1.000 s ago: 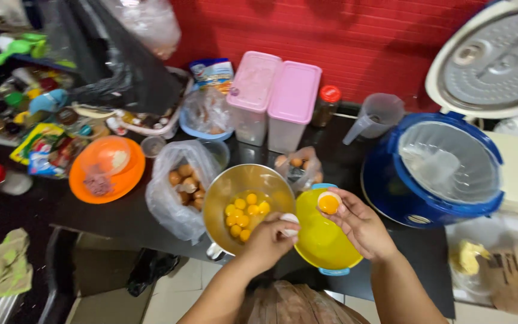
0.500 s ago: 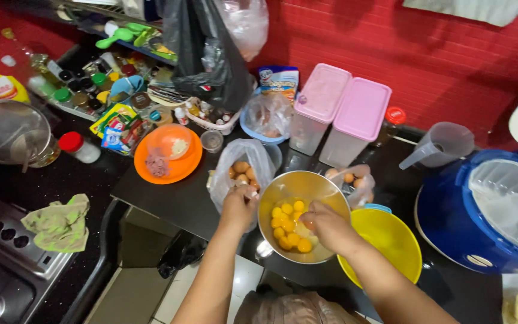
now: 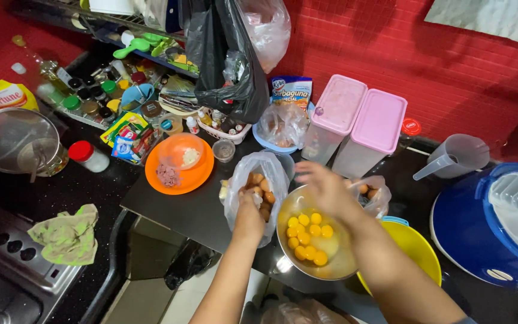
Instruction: Cracking eggs into a bowl for baking.
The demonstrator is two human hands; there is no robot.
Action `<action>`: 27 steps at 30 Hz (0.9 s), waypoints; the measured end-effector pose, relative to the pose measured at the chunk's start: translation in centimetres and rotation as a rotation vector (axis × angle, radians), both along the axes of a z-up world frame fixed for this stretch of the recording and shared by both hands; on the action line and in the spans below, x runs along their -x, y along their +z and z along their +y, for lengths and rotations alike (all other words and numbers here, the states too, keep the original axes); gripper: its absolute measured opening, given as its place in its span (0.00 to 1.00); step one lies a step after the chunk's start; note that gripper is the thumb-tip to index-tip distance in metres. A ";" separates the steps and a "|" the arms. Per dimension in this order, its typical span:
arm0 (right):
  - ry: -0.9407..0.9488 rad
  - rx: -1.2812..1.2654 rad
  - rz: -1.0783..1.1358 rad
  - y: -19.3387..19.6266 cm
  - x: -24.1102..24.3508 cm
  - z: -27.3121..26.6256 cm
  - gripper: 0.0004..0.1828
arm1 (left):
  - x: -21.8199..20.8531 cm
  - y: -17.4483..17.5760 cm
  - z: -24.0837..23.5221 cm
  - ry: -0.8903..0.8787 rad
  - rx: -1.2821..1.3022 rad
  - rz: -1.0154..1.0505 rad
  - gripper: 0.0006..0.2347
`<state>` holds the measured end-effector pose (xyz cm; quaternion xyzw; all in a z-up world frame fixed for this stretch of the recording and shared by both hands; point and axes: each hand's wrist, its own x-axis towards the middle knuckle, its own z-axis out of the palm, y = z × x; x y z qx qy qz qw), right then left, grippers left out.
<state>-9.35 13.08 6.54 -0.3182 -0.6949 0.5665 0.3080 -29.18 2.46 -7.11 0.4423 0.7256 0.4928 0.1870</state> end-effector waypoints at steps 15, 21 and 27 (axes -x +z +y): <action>-0.273 -0.168 -0.890 -21.8 -18.5 13.7 0.14 | -1.1 10.2 -4.8 -0.049 0.028 0.264 0.14; -0.256 -0.240 -0.961 -23.7 -13.1 14.3 0.19 | -2.3 12.7 -6.2 -0.068 0.093 0.185 0.15; -0.297 -0.291 -1.137 -34.8 -13.3 18.2 0.22 | -3.2 13.6 -7.2 -0.099 0.117 0.119 0.15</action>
